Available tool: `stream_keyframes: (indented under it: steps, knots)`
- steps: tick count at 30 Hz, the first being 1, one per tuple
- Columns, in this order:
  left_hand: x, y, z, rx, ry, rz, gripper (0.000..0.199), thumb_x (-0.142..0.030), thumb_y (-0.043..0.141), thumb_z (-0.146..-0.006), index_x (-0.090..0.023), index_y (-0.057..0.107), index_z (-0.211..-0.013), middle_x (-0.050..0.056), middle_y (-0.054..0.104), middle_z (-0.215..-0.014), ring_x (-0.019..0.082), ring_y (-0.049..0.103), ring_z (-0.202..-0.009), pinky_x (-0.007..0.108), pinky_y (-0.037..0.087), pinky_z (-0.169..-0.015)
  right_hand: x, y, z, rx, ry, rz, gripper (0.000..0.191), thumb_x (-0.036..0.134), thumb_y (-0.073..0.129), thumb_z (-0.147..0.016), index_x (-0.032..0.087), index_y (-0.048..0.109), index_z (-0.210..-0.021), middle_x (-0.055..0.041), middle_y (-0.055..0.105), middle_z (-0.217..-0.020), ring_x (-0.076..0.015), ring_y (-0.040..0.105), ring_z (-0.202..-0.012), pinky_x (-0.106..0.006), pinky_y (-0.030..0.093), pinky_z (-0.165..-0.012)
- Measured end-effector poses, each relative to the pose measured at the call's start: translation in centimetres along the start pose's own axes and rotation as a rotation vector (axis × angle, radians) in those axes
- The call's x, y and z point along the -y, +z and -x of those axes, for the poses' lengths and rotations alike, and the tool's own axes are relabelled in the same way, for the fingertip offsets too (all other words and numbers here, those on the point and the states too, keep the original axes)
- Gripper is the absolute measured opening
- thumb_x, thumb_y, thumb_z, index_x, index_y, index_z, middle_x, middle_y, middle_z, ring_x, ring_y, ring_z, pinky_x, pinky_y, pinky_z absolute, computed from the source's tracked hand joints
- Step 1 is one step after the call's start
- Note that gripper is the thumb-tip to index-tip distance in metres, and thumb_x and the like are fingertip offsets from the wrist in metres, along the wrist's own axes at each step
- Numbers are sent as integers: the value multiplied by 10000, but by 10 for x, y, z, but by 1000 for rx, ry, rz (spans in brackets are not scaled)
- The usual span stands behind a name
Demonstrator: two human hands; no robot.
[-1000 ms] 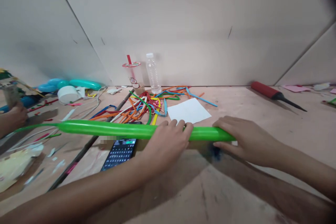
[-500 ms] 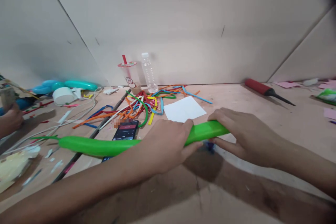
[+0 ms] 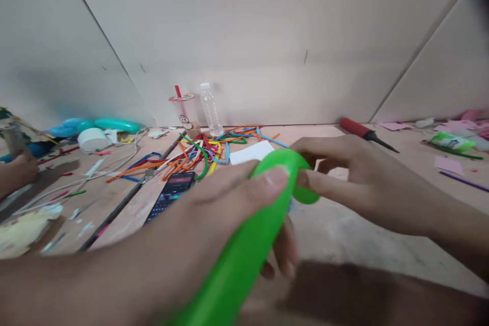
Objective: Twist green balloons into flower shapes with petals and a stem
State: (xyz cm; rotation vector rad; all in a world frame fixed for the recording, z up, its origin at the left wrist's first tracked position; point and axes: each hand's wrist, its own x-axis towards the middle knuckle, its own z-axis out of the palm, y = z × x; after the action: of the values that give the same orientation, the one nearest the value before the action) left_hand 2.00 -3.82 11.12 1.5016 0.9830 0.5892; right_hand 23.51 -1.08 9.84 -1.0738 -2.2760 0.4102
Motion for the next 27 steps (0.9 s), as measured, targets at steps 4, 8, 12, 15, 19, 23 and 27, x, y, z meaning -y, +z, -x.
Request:
stream_keyframes:
  steps: [4, 8, 12, 15, 19, 23, 27]
  knots:
    - [21, 13, -4, 35, 108, 135, 351, -459, 463, -895, -184, 681, -896, 68, 745, -761, 232, 698, -710, 327, 553, -634, 3, -2, 11, -5, 117, -241, 215, 399, 580, -936, 255, 731, -881, 7, 689, -754, -165, 632, -633, -259, 500, -492]
    - [53, 13, -33, -12, 89, 198, 376, -471, 447, -872, -147, 639, -873, 70, 682, -761, 227, 667, -716, 364, 548, -711, -11, 13, 14, 6, 218, -359, 269, 437, 584, -943, 234, 711, -820, -10, 662, -740, -170, 626, -654, -265, 523, -510]
    - [77, 14, -49, -169, 287, 100, 363, -503, 448, -925, -174, 592, -973, 39, 624, -834, 188, 603, -770, 319, 527, -724, -20, 34, 16, -69, 316, -541, 371, 551, 586, -926, 205, 703, -855, -43, 687, -814, -186, 645, -692, -284, 554, -532]
    - [88, 17, -50, -166, 338, 172, 349, -531, 507, -927, -192, 544, -1000, 14, 578, -896, 158, 570, -792, 287, 517, -723, -25, 53, 20, -111, 323, -669, 369, 558, 610, -914, 216, 708, -1011, -65, 725, -1023, -222, 688, -882, -313, 601, -669]
    - [100, 19, -56, -64, 218, 338, 431, -464, 721, -806, -211, 486, -1064, -29, 549, -872, 118, 559, -730, 244, 497, -662, -33, 72, 25, -101, 314, -771, 313, 496, 657, -905, 217, 701, -1041, -57, 727, -1075, -217, 688, -972, -309, 597, -771]
    - [109, 22, -67, -14, 146, 463, 499, -339, 779, -701, -181, 541, -1110, 0, 621, -903, 143, 611, -778, 262, 507, -699, -38, 76, 27, -124, 297, -763, 273, 444, 705, -873, 208, 694, -1011, -50, 733, -1022, -212, 690, -961, -304, 580, -785]
    - [114, 28, -75, 87, 141, 555, 522, -271, 811, -659, -144, 603, -1120, 41, 678, -950, 164, 648, -811, 294, 524, -761, -39, 78, 28, -153, 317, -682, 245, 413, 713, -855, 209, 676, -986, -52, 738, -989, -217, 694, -902, -324, 576, -760]
